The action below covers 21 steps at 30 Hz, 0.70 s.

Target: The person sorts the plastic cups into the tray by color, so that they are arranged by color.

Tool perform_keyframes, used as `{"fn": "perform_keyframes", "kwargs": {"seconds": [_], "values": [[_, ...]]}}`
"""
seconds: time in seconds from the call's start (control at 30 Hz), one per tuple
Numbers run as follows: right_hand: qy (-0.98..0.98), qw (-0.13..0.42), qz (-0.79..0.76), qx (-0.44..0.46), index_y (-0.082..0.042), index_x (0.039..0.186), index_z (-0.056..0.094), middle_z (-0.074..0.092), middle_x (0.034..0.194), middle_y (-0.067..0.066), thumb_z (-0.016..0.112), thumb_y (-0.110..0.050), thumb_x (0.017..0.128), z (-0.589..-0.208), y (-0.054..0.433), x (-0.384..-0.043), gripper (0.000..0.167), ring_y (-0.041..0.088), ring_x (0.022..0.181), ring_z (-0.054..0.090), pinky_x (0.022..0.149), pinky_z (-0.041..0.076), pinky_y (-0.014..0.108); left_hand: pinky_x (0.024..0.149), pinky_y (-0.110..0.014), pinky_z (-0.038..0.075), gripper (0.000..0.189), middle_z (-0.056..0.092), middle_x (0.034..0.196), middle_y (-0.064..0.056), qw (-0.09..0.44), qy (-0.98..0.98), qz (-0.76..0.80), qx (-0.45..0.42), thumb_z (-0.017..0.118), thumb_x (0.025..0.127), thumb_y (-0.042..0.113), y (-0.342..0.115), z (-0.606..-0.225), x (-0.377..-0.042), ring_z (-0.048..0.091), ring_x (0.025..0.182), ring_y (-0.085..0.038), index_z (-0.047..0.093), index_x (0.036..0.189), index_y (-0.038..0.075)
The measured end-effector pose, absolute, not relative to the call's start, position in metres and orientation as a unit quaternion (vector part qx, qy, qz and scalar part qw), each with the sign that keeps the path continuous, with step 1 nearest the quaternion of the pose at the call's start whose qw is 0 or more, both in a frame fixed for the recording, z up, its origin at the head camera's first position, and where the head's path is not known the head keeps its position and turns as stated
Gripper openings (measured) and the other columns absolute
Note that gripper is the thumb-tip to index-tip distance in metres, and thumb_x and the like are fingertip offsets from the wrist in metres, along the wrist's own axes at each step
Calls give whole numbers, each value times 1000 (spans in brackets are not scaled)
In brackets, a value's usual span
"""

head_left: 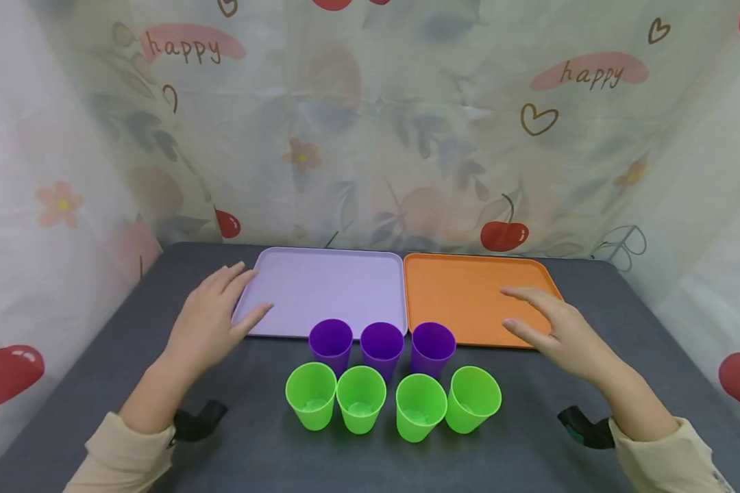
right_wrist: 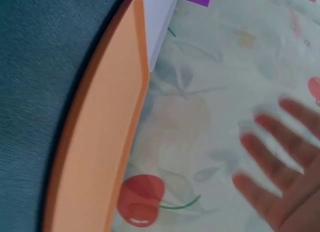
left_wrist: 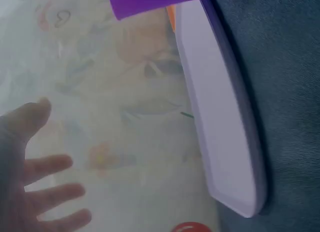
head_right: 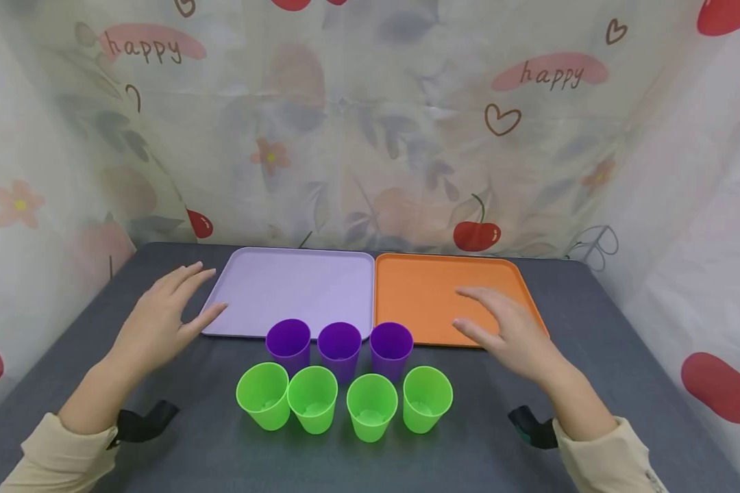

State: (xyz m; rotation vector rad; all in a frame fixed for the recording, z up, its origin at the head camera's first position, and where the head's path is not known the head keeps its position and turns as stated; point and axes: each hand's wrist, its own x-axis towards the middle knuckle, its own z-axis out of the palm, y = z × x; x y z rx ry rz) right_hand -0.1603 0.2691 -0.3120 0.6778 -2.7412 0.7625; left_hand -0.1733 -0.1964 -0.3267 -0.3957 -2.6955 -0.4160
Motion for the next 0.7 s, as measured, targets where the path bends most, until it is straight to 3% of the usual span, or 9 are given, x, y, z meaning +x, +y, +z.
{"fn": "perform_keyframes", "kwargs": {"seconds": [0.07,0.17,0.4,0.7], "values": [[-927,86,274,243,-18,127,55,61,124,4,61,-21,90,-317,274,-159,37,7,116,54,94,43,29,104,-59,32,56,47,137,-22,152,-960,-190,-135,60,89,38,-203,-330,-176,40,128,-41,50,131,3],[-909,48,312,271,-21,121,59,65,115,-4,64,-16,88,-325,280,-159,34,-5,106,56,88,44,15,104,-58,32,54,49,135,-21,98,-955,-251,-127,58,91,37,-214,-339,-183,41,128,-40,49,132,3],[-860,-20,390,327,-11,120,58,64,113,-13,66,-6,84,-343,281,-157,37,4,104,61,86,49,18,101,-59,35,51,50,134,-23,25,-945,-307,-109,59,91,34,-234,-359,-195,44,125,-43,50,130,4],[-831,-50,416,365,-6,120,58,63,115,-10,70,-4,80,-358,276,-153,41,3,107,60,89,47,18,97,-58,40,46,54,129,-26,-8,-941,-323,-103,59,91,31,-249,-384,-210,50,119,-45,55,125,0]]}}
